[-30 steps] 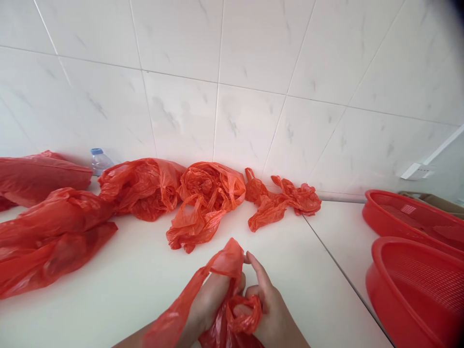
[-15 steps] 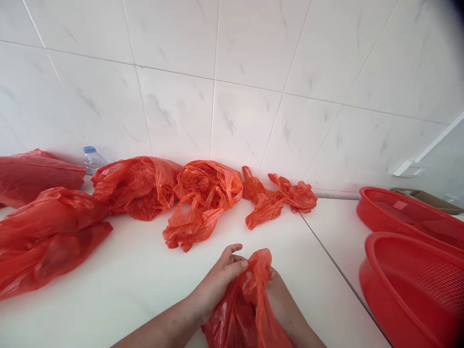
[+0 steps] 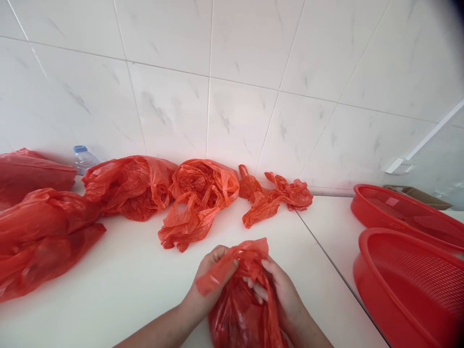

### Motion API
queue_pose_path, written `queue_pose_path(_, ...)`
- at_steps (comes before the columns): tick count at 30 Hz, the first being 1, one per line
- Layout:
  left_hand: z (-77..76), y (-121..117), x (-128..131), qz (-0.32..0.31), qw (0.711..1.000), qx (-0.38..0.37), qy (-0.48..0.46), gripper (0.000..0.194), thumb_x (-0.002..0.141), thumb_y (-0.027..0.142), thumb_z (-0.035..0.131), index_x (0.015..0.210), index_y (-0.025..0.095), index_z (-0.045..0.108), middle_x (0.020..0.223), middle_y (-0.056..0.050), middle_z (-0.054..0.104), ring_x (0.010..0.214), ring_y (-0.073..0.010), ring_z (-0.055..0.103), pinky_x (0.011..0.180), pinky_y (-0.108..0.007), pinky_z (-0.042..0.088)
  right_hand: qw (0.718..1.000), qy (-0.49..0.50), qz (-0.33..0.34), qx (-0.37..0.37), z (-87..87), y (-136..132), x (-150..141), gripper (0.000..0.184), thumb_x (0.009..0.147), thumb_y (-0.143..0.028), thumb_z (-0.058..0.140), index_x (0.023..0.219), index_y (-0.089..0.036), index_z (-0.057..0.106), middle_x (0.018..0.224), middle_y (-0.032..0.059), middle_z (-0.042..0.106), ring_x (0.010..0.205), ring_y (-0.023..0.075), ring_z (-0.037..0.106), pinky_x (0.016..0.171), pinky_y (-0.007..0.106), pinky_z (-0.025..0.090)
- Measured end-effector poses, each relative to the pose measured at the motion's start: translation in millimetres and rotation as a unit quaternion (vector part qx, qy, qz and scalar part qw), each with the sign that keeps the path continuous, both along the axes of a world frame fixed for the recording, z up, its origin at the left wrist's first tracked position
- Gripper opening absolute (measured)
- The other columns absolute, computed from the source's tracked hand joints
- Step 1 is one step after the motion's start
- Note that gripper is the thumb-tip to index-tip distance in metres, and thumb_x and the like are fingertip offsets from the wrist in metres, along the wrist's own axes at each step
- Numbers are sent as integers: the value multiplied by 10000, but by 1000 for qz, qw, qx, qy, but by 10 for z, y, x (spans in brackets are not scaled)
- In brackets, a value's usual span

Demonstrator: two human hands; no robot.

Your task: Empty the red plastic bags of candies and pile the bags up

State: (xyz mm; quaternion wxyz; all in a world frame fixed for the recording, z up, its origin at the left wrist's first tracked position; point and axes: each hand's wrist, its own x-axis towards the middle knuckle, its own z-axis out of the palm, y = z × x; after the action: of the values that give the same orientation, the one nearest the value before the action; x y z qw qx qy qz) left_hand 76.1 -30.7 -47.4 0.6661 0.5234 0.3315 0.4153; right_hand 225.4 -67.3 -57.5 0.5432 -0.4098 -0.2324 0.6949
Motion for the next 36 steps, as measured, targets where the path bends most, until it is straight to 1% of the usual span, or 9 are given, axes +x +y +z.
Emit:
queue_pose_path(5,-74,74,-33,37,996,-82,14,227,753,345,657,639,191,535,647,10,625,610,-154,561,646,-271,428,994,76,63,53,-7,30,55,565,860,-651,368,784,-145,608,448,-33,487,357,54,281,428,200,237)
queue_pose_path(8,-86,69,-42,36,995,-95,13,158,752,299,645,681,179,572,687,2,642,634,-155,578,644,-266,436,990,107,79,37,-30,20,56,597,837,-691,374,634,-161,558,386,-48,375,392,78,309,461,211,258)
queue_pose_path(11,-25,37,-44,15,991,-132,-19,127,774,263,580,757,153,641,717,-32,667,683,-196,622,685,-309,474,989,114,91,23,-33,11,48,561,835,-630,454,504,-177,447,431,-31,387,445,87,341,498,227,300)
queue_pose_path(16,32,39,-29,6,986,-144,-85,134,776,227,525,727,155,627,700,-36,666,697,-206,635,671,-312,489,994,96,42,-13,-15,47,45,349,779,-388,619,544,-190,453,412,-66,336,413,77,268,455,229,264)
queue_pose_path(23,-57,24,-48,68,990,85,95,221,707,75,468,839,181,608,861,-32,657,833,-197,607,764,-309,475,996,85,11,-23,-28,71,68,250,736,-333,654,596,-194,500,411,-77,342,395,67,244,431,221,236)
queue_pose_path(28,-20,-42,-47,26,965,212,154,195,729,257,655,915,199,653,1028,-52,619,965,-223,558,872,-322,431,995,96,32,2,-122,76,101,270,807,-367,596,625,-188,510,448,-60,384,430,78,297,467,227,267)
queue_pose_path(30,-24,-7,-42,22,972,182,146,113,789,287,600,817,193,654,968,-42,620,916,-199,563,844,-297,426,994,101,46,22,-144,85,118,346,845,-398,553,584,-188,467,441,-57,371,430,79,292,482,233,275)
queue_pose_path(34,-123,110,-50,43,993,23,106,180,797,331,599,707,178,569,773,-6,590,728,-152,546,667,-254,418,989,96,75,78,-134,92,145,419,886,-425,494,551,-193,394,426,-51,362,437,90,319,509,241,280)
queue_pose_path(36,-174,142,-53,26,996,-15,82,252,799,387,599,688,177,516,692,13,556,621,-125,510,583,-244,393,987,86,82,105,-118,86,152,386,892,-384,502,575,-190,398,440,-51,383,453,90,340,515,234,272)
